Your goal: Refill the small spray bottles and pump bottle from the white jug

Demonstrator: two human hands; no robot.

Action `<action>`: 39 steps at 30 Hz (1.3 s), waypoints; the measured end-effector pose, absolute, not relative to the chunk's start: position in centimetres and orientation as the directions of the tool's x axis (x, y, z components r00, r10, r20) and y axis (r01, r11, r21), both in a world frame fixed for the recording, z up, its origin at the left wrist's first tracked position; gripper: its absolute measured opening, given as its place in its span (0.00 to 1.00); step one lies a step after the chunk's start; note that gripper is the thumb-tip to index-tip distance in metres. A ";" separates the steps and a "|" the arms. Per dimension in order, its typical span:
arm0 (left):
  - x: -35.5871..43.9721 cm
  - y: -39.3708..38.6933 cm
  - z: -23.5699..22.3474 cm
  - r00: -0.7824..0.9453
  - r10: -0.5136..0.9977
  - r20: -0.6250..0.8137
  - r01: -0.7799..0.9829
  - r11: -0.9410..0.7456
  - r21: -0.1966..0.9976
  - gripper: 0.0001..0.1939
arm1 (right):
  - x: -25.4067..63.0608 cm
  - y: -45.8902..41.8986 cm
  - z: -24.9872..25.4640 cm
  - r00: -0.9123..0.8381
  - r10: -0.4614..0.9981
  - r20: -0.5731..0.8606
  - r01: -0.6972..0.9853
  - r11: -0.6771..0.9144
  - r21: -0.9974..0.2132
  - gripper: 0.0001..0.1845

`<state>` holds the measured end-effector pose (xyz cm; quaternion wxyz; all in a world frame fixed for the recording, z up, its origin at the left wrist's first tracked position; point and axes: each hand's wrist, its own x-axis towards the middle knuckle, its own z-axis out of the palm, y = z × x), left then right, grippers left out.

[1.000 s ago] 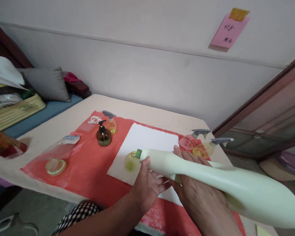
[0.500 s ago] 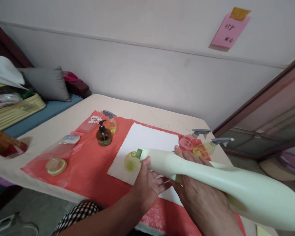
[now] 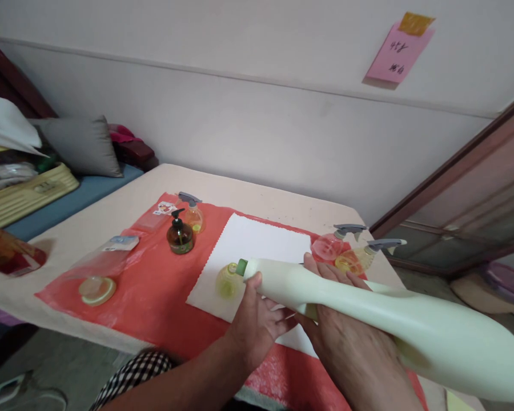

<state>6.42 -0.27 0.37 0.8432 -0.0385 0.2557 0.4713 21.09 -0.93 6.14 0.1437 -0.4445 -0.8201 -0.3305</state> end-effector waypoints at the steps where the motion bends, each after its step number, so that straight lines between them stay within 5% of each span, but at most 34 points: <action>1: 6.4 -0.3 0.3 0.426 0.774 -0.467 -0.813 0.554 0.177 0.29 | 21.1 -1.0 6.1 -0.562 0.634 0.531 0.825 0.385 0.414 0.34; 39: 6.3 -0.4 0.4 0.429 0.782 -0.451 -0.818 0.549 0.174 0.29 | 21.2 -1.2 6.0 -0.541 0.660 0.520 0.839 0.382 0.389 0.33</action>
